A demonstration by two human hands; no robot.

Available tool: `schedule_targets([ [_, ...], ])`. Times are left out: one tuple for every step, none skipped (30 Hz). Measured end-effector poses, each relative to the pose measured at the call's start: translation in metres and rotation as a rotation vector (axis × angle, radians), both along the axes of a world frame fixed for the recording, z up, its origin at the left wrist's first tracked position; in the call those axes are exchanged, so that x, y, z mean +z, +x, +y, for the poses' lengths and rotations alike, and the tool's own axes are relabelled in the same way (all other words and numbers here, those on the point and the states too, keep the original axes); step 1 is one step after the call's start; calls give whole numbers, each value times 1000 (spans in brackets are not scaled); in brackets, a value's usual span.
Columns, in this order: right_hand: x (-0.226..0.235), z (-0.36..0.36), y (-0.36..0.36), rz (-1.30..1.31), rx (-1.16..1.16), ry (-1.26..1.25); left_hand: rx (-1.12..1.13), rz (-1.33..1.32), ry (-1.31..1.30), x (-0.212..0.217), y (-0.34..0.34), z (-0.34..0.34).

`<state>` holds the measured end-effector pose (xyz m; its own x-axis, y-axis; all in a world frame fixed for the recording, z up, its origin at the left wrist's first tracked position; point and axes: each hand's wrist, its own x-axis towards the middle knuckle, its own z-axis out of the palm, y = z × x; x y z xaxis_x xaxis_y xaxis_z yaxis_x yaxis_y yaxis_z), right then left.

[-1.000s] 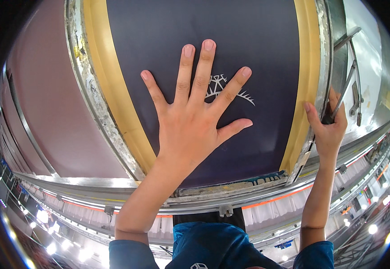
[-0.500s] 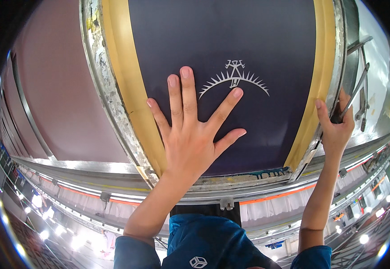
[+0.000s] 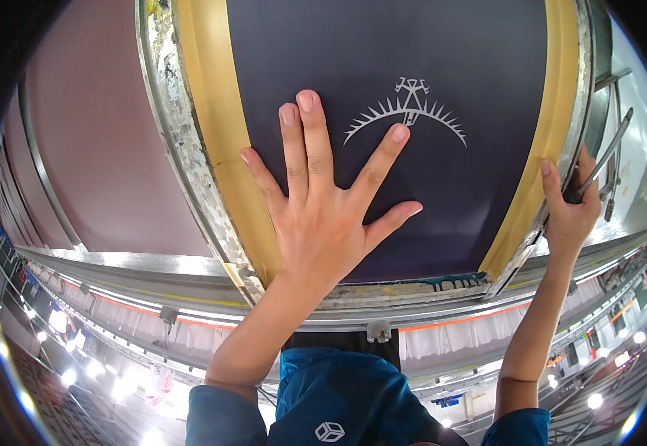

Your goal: The person assembles a rectangular frame by applying tape to a purple panel, aligning it with a metal frame, and securing it with a screwdriver. The person repeatedly adjusts the frame and uses a metal bar to tighten components.

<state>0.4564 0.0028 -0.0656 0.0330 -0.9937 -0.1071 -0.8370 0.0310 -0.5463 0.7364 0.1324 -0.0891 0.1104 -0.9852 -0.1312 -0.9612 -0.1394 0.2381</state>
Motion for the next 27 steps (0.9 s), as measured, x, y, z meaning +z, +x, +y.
schedule_targets([
  [0,-1,0,-2,5,-6,-11,-8,2,0,0,-1],
  [0,-1,0,8,5,-1,-12,-8,12,0,0,-1],
  [1,-2,0,18,5,3,-14,-9,23,1,1,-2],
  [1,-1,-1,26,6,9,-13,-11,34,2,1,-1],
  [0,-1,-1,14,1,17,-15,-10,38,3,1,-1],
  [0,-1,-1,3,-4,26,-16,-9,41,3,0,-1],
  [0,-1,-2,-11,-11,34,-20,-10,45,4,1,-2],
  [-1,-1,-3,-6,-3,22,-21,-12,44,4,1,-2],
  [-3,-1,-4,-1,5,9,-23,-13,44,4,1,-2],
  [-3,-1,-6,9,10,-4,-27,-11,43,4,1,-2],
  [-2,0,-4,-10,1,8,-27,-13,46,4,1,-2],
  [1,-1,1,-29,-8,19,-28,-15,48,3,1,-1],
  [3,-1,3,-43,-22,29,-33,-13,49,2,0,-2],
  [2,0,2,-77,-9,24,-41,-11,51,3,1,-3],
  [-1,1,0,-110,3,18,-50,-10,52,5,3,-4],
  [-2,0,-3,-133,15,11,-60,2,52,6,3,-5],
  [-1,-1,-3,-135,25,9,-58,5,34,4,2,-4],
  [-1,-2,1,-137,34,8,-67,-18,32,5,2,-4],
  [1,-3,4,-135,48,7,-71,-39,30,5,2,-1],
  [2,-2,6,-99,34,-12,-84,-61,23,4,3,-1],
  [4,-3,6,-115,26,-10,-120,-85,-11,2,2,0],
  [2,-2,7,-144,16,-7,-130,-87,-7,2,4,-1],
  [1,-2,7,-173,8,-3,-139,-91,-2,2,5,-1],
  [0,-2,6,-157,11,-28,-145,-86,-2,3,5,-2],
  [0,-3,5,-153,19,-32,-147,-83,-1,3,4,-2],
  [-1,-3,4,-149,29,-35,-147,-80,-1,3,4,-2],
  [-2,-3,2,-145,40,-38,-150,-85,3,3,5,-1],
])
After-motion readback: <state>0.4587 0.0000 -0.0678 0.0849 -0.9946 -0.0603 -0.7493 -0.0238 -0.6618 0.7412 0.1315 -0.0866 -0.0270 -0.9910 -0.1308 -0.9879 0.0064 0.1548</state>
